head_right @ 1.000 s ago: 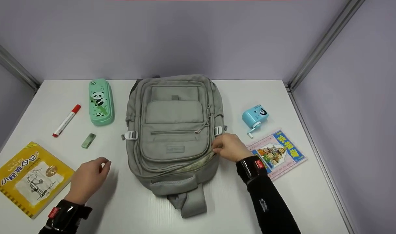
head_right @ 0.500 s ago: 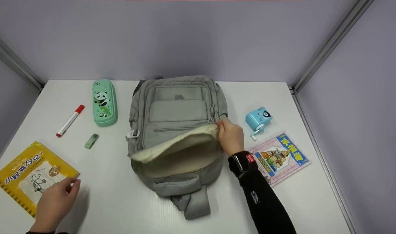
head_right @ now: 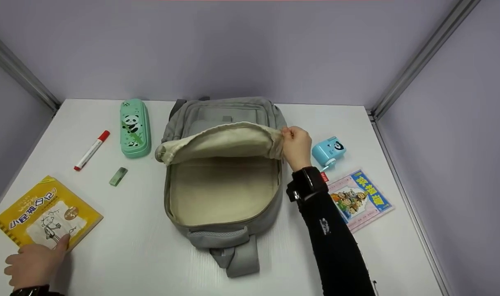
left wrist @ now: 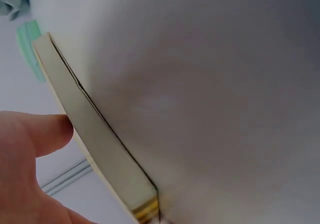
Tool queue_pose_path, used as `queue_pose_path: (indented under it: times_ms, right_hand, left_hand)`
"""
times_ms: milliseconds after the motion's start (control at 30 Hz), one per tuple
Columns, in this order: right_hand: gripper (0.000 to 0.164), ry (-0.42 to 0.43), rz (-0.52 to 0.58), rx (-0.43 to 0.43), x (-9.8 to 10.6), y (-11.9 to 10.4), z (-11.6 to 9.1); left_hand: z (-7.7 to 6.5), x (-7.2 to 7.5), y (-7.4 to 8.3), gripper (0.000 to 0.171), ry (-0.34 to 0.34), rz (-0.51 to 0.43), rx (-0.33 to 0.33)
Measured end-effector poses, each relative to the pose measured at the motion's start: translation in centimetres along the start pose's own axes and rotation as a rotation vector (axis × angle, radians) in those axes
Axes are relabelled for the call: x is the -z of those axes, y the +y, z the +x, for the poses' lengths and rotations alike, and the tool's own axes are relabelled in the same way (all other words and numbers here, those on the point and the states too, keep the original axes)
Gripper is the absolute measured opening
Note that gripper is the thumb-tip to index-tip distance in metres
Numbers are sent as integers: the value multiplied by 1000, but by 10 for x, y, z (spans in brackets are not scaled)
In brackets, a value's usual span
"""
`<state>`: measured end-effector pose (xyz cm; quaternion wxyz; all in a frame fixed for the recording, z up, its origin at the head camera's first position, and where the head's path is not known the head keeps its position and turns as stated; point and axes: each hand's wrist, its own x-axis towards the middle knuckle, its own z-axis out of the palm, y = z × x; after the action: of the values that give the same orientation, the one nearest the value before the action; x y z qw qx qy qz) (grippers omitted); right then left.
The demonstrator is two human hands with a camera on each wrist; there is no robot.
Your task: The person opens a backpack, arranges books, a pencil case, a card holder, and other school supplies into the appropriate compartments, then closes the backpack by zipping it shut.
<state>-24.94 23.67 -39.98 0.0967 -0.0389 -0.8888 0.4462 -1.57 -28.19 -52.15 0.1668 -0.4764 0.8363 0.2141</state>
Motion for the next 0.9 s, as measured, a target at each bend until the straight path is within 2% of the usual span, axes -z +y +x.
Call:
queue_pose_path:
  times_ms: [67, 200, 333, 433, 533, 667, 700, 767, 833, 900]
  right_hand:
    - [34, 4, 6, 5, 0, 0, -1]
    - [34, 2, 17, 13, 0, -1, -4]
    - [32, -5, 36, 1, -2, 0, -7]
    - [31, 4, 41, -6, -3, 3, -7]
    - [31, 18, 45, -7, -2, 4, -7]
    - [31, 22, 54, -6, -2, 3, -7]
    - [30, 18, 59, -6, -2, 2, -7]
    - [30, 11, 65, -8, -3, 1, -7]
    - [31, 11, 73, -10, -3, 1, -8]
    - [31, 14, 75, -10, -4, 1, -8]
  left_hand:
    - [4, 5, -1, 98, -45, -16, 14]
    - [10, 17, -5, 100, -125, -108, 26]
    - [11, 24, -7, 107, -183, -193, 79]
    - [12, 25, -5, 104, -205, -220, 113]
    - [13, 23, -4, 97, -200, -230, 96]
    - [15, 22, -11, 98, -200, -299, 82]
    - [15, 23, -14, 97, -204, -342, 85]
    - [17, 28, -22, 88, -239, -521, 72]
    - [17, 35, -31, 64, -300, -708, 28]
    - [15, 43, -41, 38, -400, -893, -13]
